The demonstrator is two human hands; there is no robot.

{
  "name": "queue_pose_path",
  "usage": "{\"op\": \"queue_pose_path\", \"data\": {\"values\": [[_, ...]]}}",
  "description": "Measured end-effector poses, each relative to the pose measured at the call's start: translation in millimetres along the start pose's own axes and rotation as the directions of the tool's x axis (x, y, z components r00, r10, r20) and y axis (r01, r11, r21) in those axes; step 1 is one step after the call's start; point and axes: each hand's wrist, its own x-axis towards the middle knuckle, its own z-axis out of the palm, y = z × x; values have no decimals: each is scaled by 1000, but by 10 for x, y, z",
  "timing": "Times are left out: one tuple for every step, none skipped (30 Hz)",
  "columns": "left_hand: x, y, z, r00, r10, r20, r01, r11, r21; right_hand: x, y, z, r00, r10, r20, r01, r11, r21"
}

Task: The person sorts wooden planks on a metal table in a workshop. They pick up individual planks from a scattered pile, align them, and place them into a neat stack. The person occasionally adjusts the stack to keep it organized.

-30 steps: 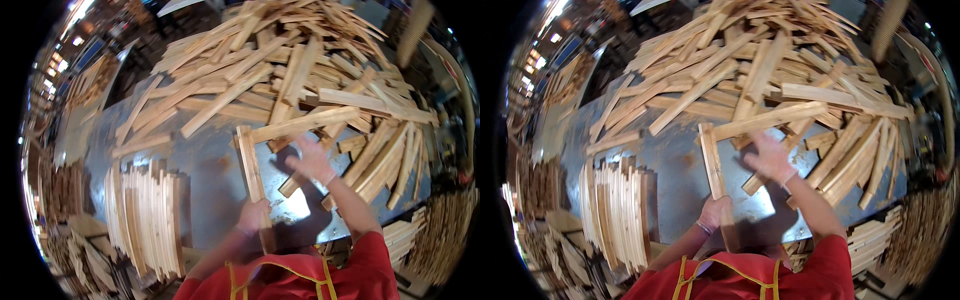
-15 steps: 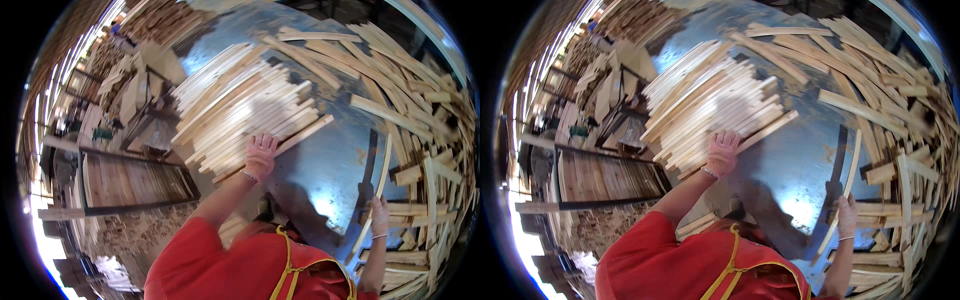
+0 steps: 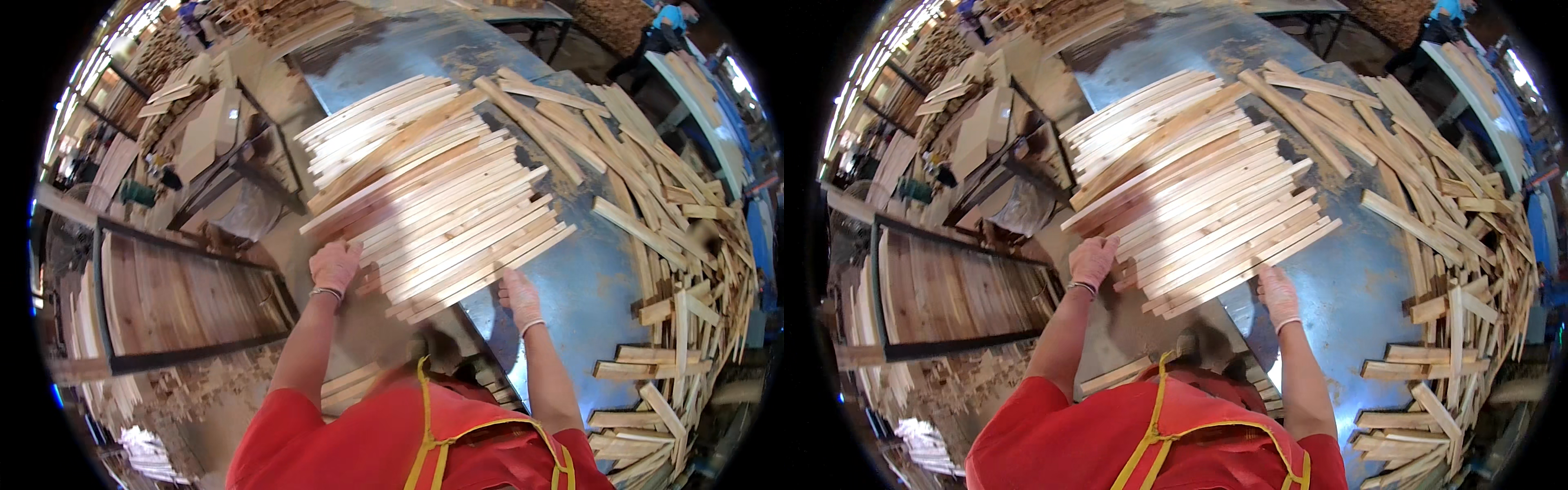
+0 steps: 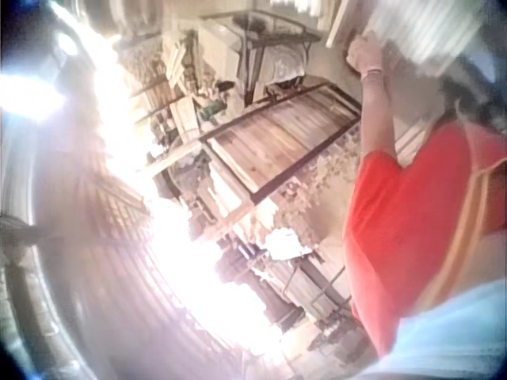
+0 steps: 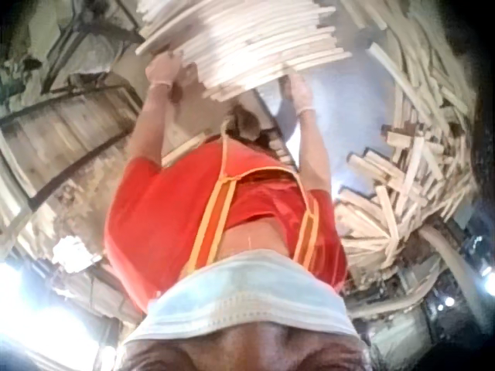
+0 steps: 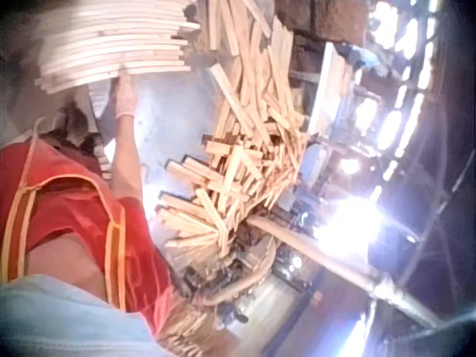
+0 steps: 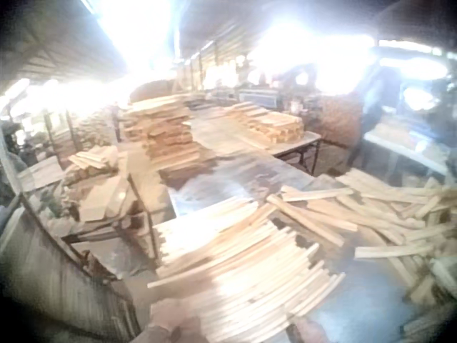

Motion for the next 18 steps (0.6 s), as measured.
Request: {"op": "queue_pose_path", "data": {"values": [[122, 9, -41, 1000, 10, 0, -10, 999, -38, 86, 133, 10, 998, -53, -20, 53, 999, -15], [231, 1, -44, 1000, 12, 1, -12, 997, -74, 119, 241, 13, 994, -102, -32, 101, 994, -34], [331, -14, -31, 1000, 5, 0, -5, 993, -114, 93, 269, 24, 995, -81, -66, 81, 997, -1], [384, -25, -4, 999, 34, -26, -39, 980, -196, 99, 259, 35, 993, -65, -99, 69, 997, 38], [359, -4, 135, 997, 48, -67, -65, 958, -279, 97, 235, 5, 991, -50, -128, 60, 995, 77], [304, -69, 298, 992, 46, -117, -84, 933, -351, 107, 228, 9, 984, -70, -162, 87, 991, 98], [228, -123, 405, 986, 42, -162, -106, 904, -414, 118, 235, -6, 977, -96, -188, 117, 988, 103], [77, -14, 361, 995, 73, -68, -95, 894, -439, 158, 248, -81, 967, -121, -224, 148, 983, 110], [-158, 145, 224, 995, 99, 21, -79, 886, -458, 216, 257, -117, 957, -145, -253, 179, 977, 119], [-417, 241, 159, 975, 136, 176, -58, 919, -390, 252, 281, -114, 925, -191, -329, 247, 959, 138], [-673, 305, 109, 932, 149, 332, -38, 947, -318, 236, 299, -117, 907, -200, -370, 287, 938, 196], [-903, 336, 4, 862, 325, 389, -231, 935, -269, 184, 298, -120, 894, -203, -400, 321, 913, 253], [-1003, 427, -145, 779, 427, 458, -389, 903, -180, 242, 385, -297, 946, -260, -195, 323, 821, 472], [-1097, 525, -279, 676, 521, 520, -548, 828, -117, 314, 507, -493, 953, -302, 16, 217, 720, 659], [-1008, 648, -288, 702, 496, 511, -541, 838, -70, 362, 473, -511, 962, -258, -89, 255, 736, 626], [-927, 776, -295, 727, 468, 503, -531, 847, -21, 417, 451, -538, 959, -209, -191, 283, 758, 588], [-778, 835, -112, 831, 375, 410, -384, 921, -64, 439, 382, -594, 953, -208, -221, 282, 877, 389], [-587, 924, 13, 868, 393, 305, -381, 919, -99, 433, 268, -593, 935, -229, -269, 309, 900, 308]]}}
